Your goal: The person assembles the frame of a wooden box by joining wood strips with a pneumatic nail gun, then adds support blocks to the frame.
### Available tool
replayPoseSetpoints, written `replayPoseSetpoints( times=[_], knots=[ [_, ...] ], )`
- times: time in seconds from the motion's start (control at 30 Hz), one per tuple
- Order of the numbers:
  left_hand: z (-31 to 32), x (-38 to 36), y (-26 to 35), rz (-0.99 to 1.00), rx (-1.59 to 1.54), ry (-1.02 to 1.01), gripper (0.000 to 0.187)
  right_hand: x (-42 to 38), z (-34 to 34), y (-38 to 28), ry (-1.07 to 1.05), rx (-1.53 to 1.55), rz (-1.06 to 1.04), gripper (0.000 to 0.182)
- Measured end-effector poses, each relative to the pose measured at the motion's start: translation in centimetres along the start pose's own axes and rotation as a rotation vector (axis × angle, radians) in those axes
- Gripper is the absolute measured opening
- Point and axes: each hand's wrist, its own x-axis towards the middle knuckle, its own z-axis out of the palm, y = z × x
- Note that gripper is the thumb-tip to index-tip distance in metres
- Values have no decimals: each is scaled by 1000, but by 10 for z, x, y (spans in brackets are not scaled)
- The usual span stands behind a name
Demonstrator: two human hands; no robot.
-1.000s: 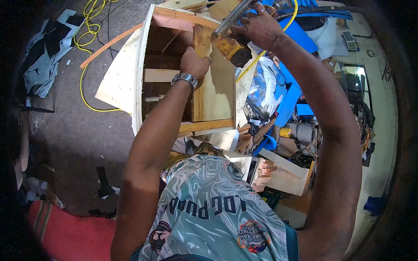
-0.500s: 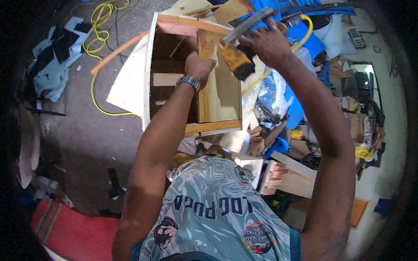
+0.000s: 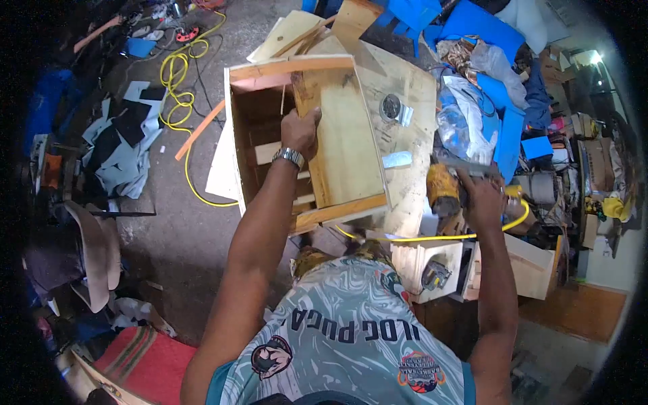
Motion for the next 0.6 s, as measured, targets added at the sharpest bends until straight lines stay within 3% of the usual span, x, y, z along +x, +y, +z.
replayPoseSetpoints(
  times=[0.13,0.17,0.2,0.3,0.4,0.43,0.47,0.53,0.6],
  knots=[
    [-3,6,-18,36,109,-11,43,-34,31,17,34,214,48,63],
    [0,11,-21,-89,50,-1,43,-38,35,17,62,324,79,66],
    [-6,9,-16,20,123,-43,41,-45,39,17,10,421,146,67],
    [0,-9,-19,-46,-184,-19,35,-53,13,9,-191,561,407,66],
    [-21,-65,11,-294,71,-188,36,-75,27,11,35,553,331,62],
    [-33,-68,6,-273,379,-289,36,-80,30,11,85,538,314,60],
    [-41,-73,1,-258,370,-328,35,-84,34,10,135,521,297,59],
    [-49,-101,1,-255,345,-409,33,-94,43,13,34,681,400,57],
    [-46,-117,16,-269,359,-320,31,-99,52,12,89,840,371,52]
  ],
)
